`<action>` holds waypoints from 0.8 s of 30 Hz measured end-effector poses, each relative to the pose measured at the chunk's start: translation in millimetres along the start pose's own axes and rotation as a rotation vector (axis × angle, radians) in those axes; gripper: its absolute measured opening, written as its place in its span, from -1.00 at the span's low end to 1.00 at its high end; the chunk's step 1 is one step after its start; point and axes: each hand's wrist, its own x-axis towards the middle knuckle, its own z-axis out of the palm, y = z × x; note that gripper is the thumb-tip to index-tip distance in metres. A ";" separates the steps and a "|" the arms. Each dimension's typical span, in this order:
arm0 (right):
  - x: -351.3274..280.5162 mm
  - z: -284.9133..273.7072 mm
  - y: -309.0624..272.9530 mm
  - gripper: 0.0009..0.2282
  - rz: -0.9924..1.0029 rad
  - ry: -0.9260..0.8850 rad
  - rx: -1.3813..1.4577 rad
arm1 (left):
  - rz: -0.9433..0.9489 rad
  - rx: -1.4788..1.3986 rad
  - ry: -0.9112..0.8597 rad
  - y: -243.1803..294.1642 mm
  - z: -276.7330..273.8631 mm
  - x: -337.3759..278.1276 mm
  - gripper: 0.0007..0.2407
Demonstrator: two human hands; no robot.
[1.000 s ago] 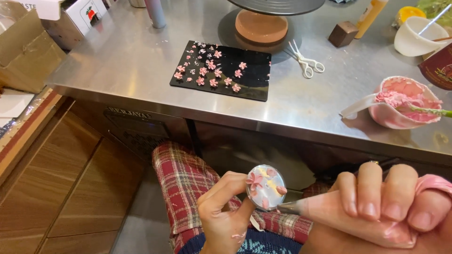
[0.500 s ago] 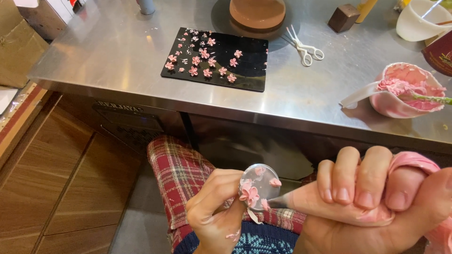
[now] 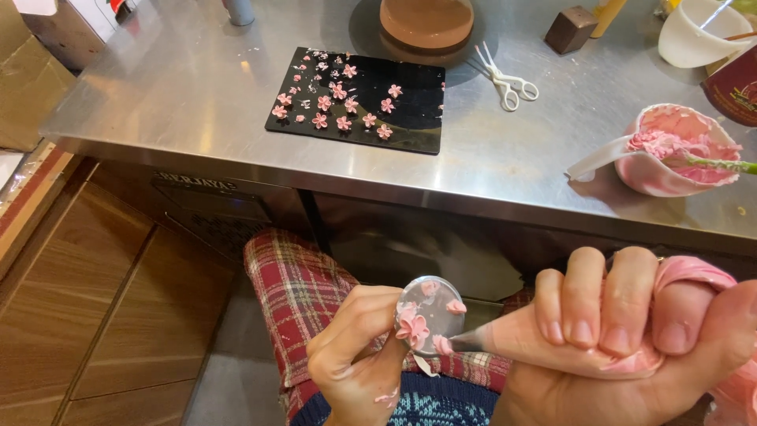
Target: Piping small pink frosting flowers onto a flower nail and transferring them to a black display board using scissors.
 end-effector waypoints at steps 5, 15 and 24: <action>-0.8 0.7 0.4 -0.59 -0.040 0.048 -0.029 | -0.011 0.004 -0.010 1.9 -0.5 1.4 -0.90; -0.7 -1.2 -3.3 -0.59 -0.028 0.018 -0.021 | -0.037 0.008 0.011 0.6 0.6 -1.0 -0.90; -2.0 -8.4 -2.7 -0.61 -0.032 -0.036 0.014 | -0.087 0.040 0.028 10.3 4.8 2.6 -0.93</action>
